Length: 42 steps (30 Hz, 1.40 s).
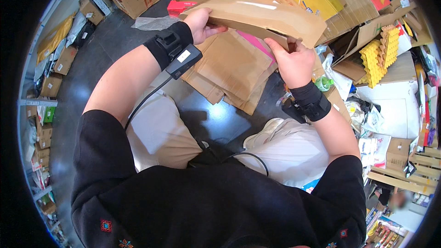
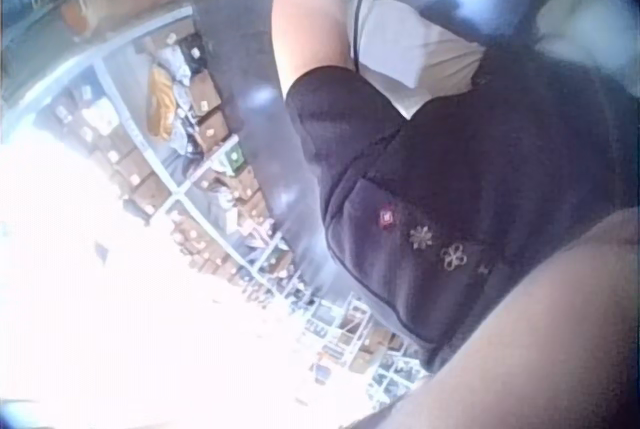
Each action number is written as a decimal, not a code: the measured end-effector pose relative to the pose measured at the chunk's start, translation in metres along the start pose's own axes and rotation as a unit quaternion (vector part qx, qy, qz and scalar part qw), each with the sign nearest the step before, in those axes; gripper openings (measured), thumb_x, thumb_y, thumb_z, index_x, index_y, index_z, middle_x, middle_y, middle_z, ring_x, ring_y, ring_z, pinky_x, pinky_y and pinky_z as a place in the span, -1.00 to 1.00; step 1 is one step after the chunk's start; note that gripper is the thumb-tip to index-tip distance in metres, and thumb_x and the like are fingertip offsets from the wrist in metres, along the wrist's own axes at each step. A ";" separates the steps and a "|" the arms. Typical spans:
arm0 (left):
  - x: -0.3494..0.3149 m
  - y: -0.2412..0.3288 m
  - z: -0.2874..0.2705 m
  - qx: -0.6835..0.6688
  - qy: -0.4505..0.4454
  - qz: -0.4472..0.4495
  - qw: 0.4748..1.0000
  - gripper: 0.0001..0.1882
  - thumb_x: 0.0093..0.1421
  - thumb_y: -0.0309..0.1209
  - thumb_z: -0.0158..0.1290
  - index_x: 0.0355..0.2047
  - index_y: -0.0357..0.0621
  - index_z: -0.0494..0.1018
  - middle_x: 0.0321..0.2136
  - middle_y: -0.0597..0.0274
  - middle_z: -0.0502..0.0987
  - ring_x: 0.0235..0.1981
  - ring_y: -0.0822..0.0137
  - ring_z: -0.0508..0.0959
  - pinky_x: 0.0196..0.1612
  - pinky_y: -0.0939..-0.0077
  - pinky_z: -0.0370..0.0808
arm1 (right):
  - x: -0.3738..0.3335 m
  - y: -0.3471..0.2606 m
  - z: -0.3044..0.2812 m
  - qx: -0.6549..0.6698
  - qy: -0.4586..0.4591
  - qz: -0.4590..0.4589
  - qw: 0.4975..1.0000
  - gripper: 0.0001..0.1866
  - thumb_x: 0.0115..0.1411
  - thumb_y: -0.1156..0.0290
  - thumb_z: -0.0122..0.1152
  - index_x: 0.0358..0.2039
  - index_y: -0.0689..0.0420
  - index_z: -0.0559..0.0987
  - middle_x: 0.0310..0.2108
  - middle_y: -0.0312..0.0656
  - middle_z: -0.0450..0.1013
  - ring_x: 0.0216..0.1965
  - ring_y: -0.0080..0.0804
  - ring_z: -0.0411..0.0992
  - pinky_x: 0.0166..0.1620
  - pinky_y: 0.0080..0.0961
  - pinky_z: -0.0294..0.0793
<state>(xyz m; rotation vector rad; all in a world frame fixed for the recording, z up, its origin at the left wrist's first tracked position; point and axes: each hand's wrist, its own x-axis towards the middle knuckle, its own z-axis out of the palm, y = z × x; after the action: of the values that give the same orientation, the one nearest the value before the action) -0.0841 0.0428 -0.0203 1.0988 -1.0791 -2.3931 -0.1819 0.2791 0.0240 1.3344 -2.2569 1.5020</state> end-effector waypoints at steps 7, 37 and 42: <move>-0.003 0.012 -0.003 -0.037 0.013 0.090 0.995 -0.58 0.46 -0.35 -0.20 0.22 -0.35 0.15 0.10 -0.03 0.40 0.09 0.07 0.51 0.14 0.11 0.57 | 0.002 0.033 -0.008 -0.136 -0.022 -0.365 0.921 -0.84 0.12 0.42 0.39 -0.31 0.17 0.63 -0.38 0.01 0.55 -0.42 -0.12 0.55 -0.36 -0.37 0.55; -0.029 0.018 -0.015 0.212 -0.249 0.196 0.925 -0.54 0.33 -0.44 0.10 0.20 -0.23 0.31 0.10 0.14 0.49 0.09 0.27 0.51 0.14 0.23 0.48 | 0.016 0.096 -0.025 0.032 -0.226 0.164 0.960 -0.63 0.12 0.34 0.45 -0.13 0.29 0.61 -0.30 -0.18 0.63 -0.30 -0.56 0.54 -0.19 -0.54 0.54; -0.032 0.028 -0.006 0.072 -0.215 0.268 0.936 -0.55 0.30 -0.44 0.15 0.17 -0.26 0.35 0.07 0.14 0.52 0.07 0.28 0.51 0.16 0.28 0.45 | 0.020 0.107 -0.029 -0.022 -0.272 0.141 0.952 -0.67 0.14 0.33 0.44 -0.17 0.28 0.63 -0.35 -0.17 0.62 -0.32 -0.57 0.54 -0.23 -0.53 0.54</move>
<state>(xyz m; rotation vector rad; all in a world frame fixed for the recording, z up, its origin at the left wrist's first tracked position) -0.0594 0.0382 0.0147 0.2420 -1.4810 -2.1598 -0.2808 0.3032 -0.0245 1.6267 -2.9044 1.2523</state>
